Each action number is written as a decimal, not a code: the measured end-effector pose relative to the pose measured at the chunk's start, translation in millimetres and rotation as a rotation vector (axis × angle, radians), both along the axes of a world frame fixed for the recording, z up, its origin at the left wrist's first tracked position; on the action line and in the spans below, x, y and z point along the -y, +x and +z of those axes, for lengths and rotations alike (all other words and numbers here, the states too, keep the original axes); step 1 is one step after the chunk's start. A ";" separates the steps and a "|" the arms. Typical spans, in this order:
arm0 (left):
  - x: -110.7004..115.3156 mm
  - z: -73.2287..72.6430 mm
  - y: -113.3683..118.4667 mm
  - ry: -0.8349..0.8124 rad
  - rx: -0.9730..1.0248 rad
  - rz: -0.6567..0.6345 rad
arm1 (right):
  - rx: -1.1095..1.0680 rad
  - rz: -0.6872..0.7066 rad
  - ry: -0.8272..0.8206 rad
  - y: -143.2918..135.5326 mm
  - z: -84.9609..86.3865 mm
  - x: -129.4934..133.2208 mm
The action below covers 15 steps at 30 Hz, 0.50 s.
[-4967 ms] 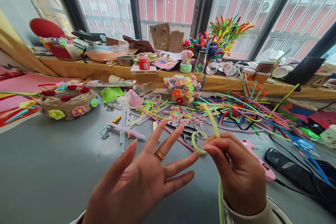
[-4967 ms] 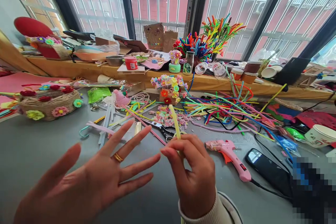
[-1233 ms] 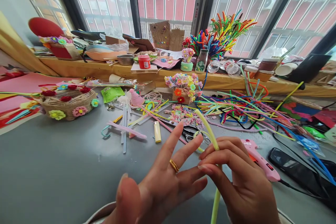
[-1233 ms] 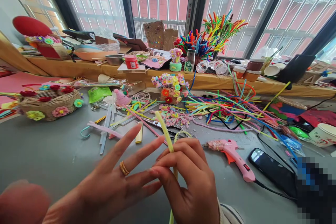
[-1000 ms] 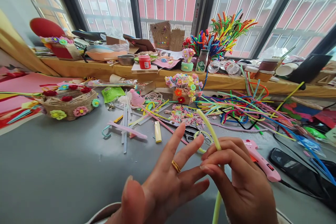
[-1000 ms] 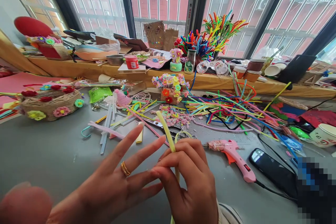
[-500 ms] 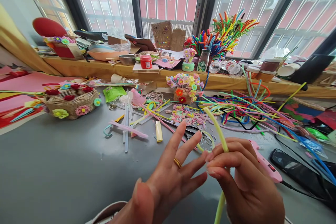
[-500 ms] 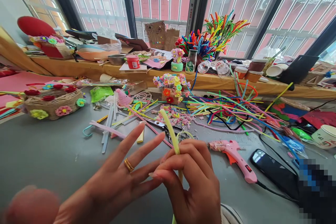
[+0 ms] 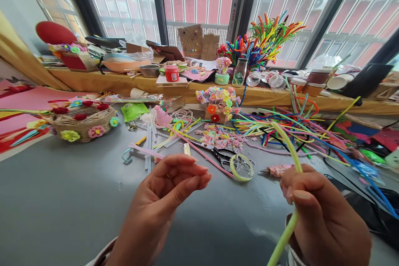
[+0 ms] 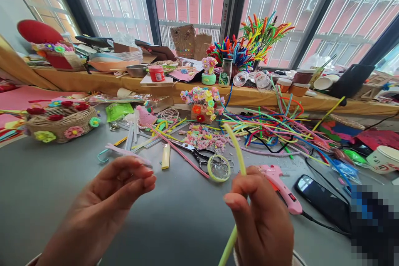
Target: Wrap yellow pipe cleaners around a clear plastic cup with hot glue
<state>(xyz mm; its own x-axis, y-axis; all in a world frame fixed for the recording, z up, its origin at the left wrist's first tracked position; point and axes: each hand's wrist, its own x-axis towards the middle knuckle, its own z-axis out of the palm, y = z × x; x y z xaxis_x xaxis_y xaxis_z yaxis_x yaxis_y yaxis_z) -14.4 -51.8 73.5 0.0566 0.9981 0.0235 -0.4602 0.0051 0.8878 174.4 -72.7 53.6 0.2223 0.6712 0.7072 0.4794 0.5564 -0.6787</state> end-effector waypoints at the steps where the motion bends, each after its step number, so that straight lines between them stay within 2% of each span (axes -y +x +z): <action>1: -2.3 -0.9 0.5 0.002 -0.048 0.015 | 0.020 -0.019 -0.012 3.9 -0.8 1.0; 5: -16.9 -8.1 4.0 0.135 -0.378 0.044 | 0.109 -0.159 -0.087 20.8 -2.2 7.0; 8: -32.3 -17.3 9.0 0.380 -0.776 -0.032 | 0.234 -0.183 -0.155 32.8 -3.2 12.5; 13: -56.5 -34.0 27.0 0.804 -1.251 -0.130 | 0.405 -0.033 -0.286 51.2 -9.0 22.8; 15: -63.1 -38.4 36.7 0.925 -1.396 -0.183 | 0.428 0.024 -0.326 57.4 -12.4 25.9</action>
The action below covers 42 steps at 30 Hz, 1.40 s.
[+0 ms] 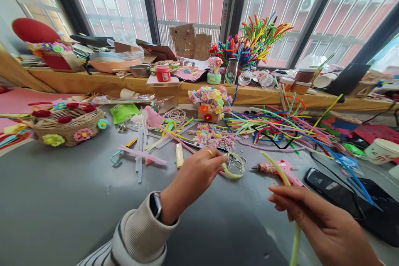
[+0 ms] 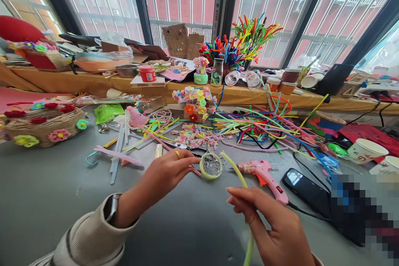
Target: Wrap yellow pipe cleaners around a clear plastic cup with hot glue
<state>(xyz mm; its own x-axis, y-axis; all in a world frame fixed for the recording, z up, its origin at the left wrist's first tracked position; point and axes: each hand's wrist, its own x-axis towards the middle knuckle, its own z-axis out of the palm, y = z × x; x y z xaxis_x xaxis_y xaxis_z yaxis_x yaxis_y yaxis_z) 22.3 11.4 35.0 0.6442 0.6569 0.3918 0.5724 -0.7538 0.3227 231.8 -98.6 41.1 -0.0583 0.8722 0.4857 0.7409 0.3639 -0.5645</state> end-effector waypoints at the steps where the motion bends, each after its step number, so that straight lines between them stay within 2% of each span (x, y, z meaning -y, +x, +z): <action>1: -2.8 -1.4 4.9 0.029 -0.065 -0.040 | 0.009 0.000 -0.015 2.6 -1.6 1.0; 8: -20.2 1.1 33.5 0.151 -0.283 -0.166 | 0.064 -0.040 -0.082 5.9 -9.1 3.3; 15: -28.1 4.4 42.0 0.117 -0.293 -0.224 | -0.042 -0.121 -0.160 -9.7 -20.2 5.6; 18: -29.9 7.8 34.0 0.086 -0.219 -0.162 | -0.058 -0.169 -0.138 -11.0 -23.9 4.3; 21: -29.0 19.6 18.7 0.024 -0.070 -0.052 | -0.046 -0.170 -0.136 -10.9 -25.7 -0.2; 24: -23.6 36.1 0.4 -0.312 0.268 0.023 | -0.036 -0.138 -0.155 -13.2 -26.4 -9.3; 28: -12.4 49.6 -20.5 -0.527 0.432 0.075 | -0.035 -0.081 -0.082 -20.7 -25.7 -26.5; 31: -4.7 50.0 -31.5 -0.588 0.504 0.101 | -0.025 -0.068 -0.031 -27.9 -22.6 -37.6; 37: 4.7 43.7 -46.2 -0.640 0.602 0.145 | -0.018 -0.111 -0.074 -36.6 -15.4 -50.6; 42: 7.7 36.8 -60.0 -0.606 0.663 0.083 | 0.061 -0.144 -0.124 -35.5 -16.4 -61.1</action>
